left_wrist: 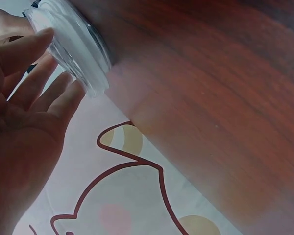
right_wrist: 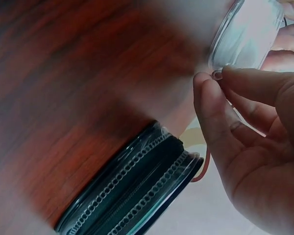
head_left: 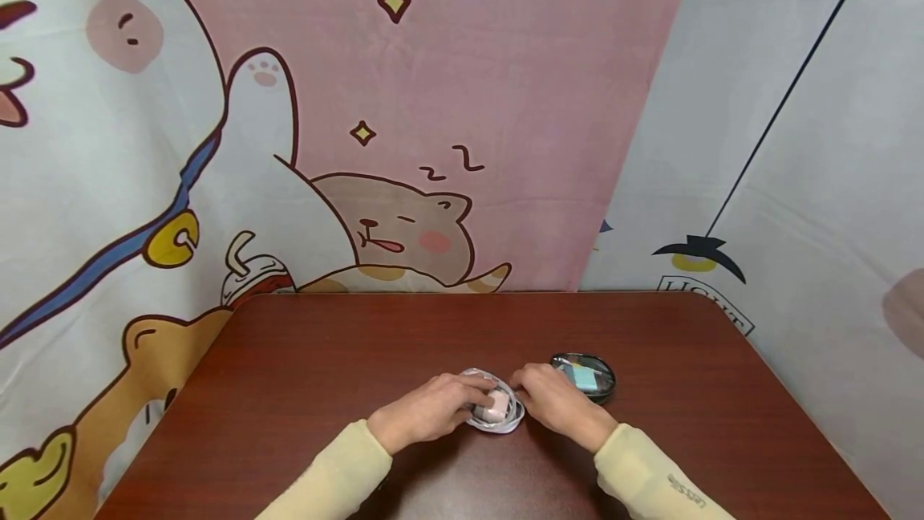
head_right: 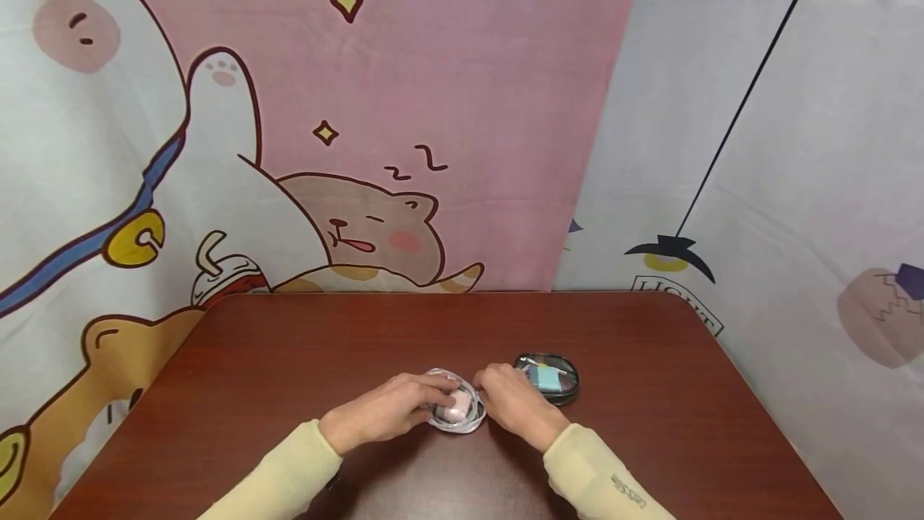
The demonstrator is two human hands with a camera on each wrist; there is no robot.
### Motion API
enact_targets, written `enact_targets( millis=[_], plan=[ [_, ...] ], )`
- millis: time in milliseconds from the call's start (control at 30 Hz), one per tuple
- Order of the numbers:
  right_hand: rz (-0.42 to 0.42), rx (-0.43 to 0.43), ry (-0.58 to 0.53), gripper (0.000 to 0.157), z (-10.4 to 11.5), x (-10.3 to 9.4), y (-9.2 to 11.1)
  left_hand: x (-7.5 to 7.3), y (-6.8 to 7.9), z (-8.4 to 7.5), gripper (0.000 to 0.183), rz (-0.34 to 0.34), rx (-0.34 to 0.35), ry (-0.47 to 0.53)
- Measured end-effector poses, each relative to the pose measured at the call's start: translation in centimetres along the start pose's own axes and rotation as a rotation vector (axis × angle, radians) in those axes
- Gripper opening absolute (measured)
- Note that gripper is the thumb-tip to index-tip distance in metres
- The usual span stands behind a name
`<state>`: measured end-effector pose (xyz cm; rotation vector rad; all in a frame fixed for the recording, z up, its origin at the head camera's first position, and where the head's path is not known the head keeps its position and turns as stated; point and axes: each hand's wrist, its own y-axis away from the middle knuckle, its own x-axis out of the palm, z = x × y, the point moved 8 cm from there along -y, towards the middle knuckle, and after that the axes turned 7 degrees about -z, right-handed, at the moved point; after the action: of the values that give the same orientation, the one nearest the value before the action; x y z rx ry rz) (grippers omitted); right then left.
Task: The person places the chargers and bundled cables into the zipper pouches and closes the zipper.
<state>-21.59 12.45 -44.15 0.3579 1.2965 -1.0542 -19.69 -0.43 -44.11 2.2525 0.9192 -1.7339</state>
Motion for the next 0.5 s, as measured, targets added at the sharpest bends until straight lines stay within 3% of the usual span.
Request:
enact_targets(
  millis=[500],
  plan=[
    [-0.103,-0.108,0.142,0.022,0.6,-1.2,0.9,0.1,-0.1,0.4,0.029,-0.026,-0.067,0.056]
  ],
)
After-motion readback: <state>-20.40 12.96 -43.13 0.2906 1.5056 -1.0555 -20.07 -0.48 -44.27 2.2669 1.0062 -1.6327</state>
